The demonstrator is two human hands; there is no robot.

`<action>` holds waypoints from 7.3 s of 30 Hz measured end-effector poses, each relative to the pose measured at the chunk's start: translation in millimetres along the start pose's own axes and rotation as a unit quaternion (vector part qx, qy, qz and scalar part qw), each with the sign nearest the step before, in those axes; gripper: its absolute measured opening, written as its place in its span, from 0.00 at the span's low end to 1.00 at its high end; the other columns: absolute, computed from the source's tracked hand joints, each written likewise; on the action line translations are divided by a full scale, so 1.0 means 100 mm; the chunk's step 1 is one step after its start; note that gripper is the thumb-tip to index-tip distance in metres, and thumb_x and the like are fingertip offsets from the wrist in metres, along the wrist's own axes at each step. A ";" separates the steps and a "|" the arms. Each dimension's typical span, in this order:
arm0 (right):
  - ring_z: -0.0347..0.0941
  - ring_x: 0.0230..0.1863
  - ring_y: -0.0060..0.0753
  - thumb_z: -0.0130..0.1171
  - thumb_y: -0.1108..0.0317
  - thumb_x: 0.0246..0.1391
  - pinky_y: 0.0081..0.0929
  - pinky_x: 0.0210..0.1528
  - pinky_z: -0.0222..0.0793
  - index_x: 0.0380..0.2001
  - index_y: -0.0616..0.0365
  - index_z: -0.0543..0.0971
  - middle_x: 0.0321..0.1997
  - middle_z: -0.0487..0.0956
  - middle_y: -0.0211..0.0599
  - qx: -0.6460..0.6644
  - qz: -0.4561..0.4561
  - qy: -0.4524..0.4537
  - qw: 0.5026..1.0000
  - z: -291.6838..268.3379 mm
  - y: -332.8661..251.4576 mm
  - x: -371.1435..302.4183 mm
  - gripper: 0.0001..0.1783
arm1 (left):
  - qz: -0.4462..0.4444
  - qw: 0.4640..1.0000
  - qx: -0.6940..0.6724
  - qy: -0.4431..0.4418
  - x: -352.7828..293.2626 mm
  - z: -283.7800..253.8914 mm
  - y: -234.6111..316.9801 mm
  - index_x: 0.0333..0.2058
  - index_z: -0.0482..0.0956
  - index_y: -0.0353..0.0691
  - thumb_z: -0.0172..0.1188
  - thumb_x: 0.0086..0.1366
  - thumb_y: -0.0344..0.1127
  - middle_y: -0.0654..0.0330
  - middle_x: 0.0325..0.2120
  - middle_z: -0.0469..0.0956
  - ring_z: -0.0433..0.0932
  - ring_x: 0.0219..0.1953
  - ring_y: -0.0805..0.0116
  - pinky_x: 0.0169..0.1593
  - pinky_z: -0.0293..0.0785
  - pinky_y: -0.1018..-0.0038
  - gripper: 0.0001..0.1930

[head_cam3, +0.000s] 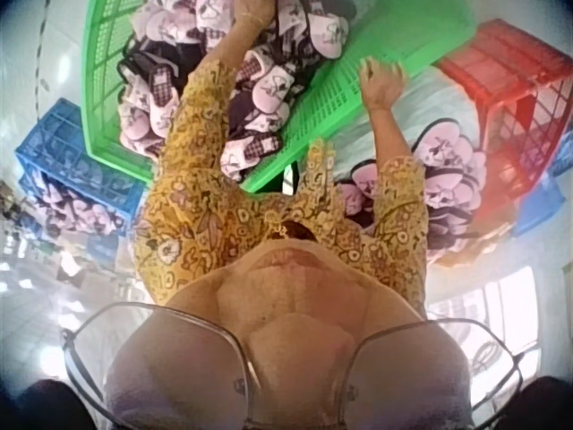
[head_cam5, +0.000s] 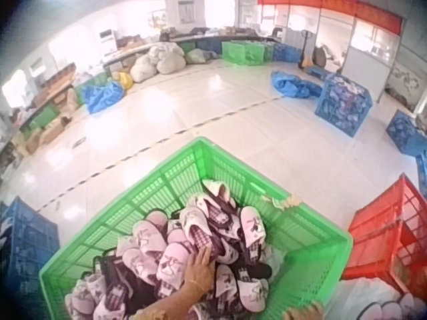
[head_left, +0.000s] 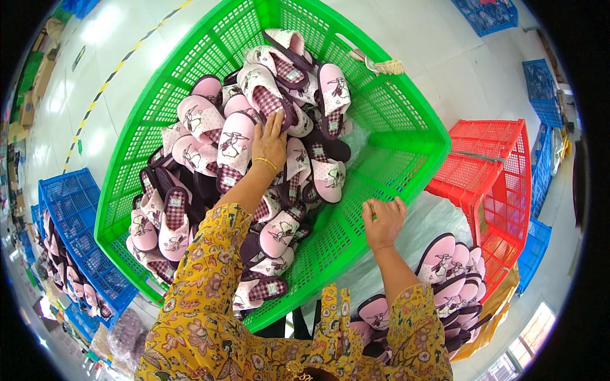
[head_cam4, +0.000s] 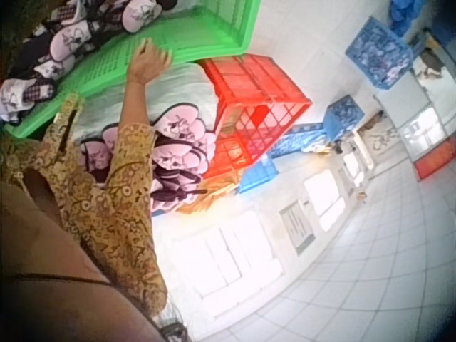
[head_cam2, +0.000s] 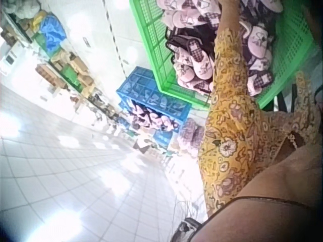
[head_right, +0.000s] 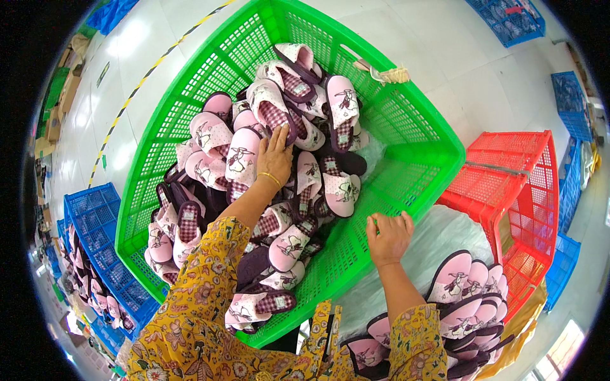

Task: The person repeatedly picks up pink slippers from a green basket and places them into a red basket. The person then handles small white paper tags, folding and arranging them on a nearby surface.

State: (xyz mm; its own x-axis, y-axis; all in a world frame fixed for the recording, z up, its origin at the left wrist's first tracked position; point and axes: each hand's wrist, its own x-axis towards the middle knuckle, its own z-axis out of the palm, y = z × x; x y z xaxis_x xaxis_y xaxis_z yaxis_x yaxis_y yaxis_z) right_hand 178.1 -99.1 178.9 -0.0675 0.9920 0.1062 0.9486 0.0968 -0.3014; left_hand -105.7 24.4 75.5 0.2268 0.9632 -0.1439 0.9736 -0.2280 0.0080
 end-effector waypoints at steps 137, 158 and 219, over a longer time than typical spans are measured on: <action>0.73 0.31 0.33 0.59 0.52 0.51 0.37 0.51 0.62 0.30 0.45 0.79 0.23 0.78 0.27 -0.148 -0.021 -0.088 0.985 0.14 0.14 -0.04 0.11 | -0.664 0.700 -0.242 0.105 -5.67 -0.04 -2.97 0.50 0.61 0.24 0.62 0.57 0.44 0.48 0.31 0.79 0.82 0.25 0.60 0.31 0.76 0.68 0.32; 0.71 0.52 0.35 0.47 0.67 0.51 0.32 0.52 0.65 0.37 0.51 0.80 0.47 0.78 0.33 -0.248 -0.350 -0.386 0.817 2.76 -2.40 -0.29 0.14 | -0.669 0.683 -0.261 0.129 -5.45 -0.28 -2.81 0.43 0.67 0.30 0.62 0.57 0.43 0.52 0.29 0.78 0.77 0.18 0.66 0.24 0.73 0.72 0.24; 0.72 0.28 0.45 0.69 0.48 0.38 0.42 0.32 0.67 0.21 0.54 0.76 0.21 0.75 0.35 0.102 -0.136 -0.309 0.936 1.03 -3.54 -1.10 0.21 | -0.675 0.724 -0.123 0.074 -5.70 -0.02 -2.92 0.51 0.63 0.30 0.59 0.56 0.51 0.51 0.22 0.79 0.79 0.23 0.57 0.34 0.73 0.63 0.33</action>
State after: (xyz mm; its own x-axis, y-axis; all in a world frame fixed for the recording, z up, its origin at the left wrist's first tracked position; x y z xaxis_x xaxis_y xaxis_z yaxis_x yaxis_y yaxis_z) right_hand -182.1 -233.8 176.6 -0.5234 0.7796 -0.3438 0.7961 0.3036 -0.5235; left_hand -519.0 -457.6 156.8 -0.9527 0.2935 -0.0785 0.2812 0.9497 0.1377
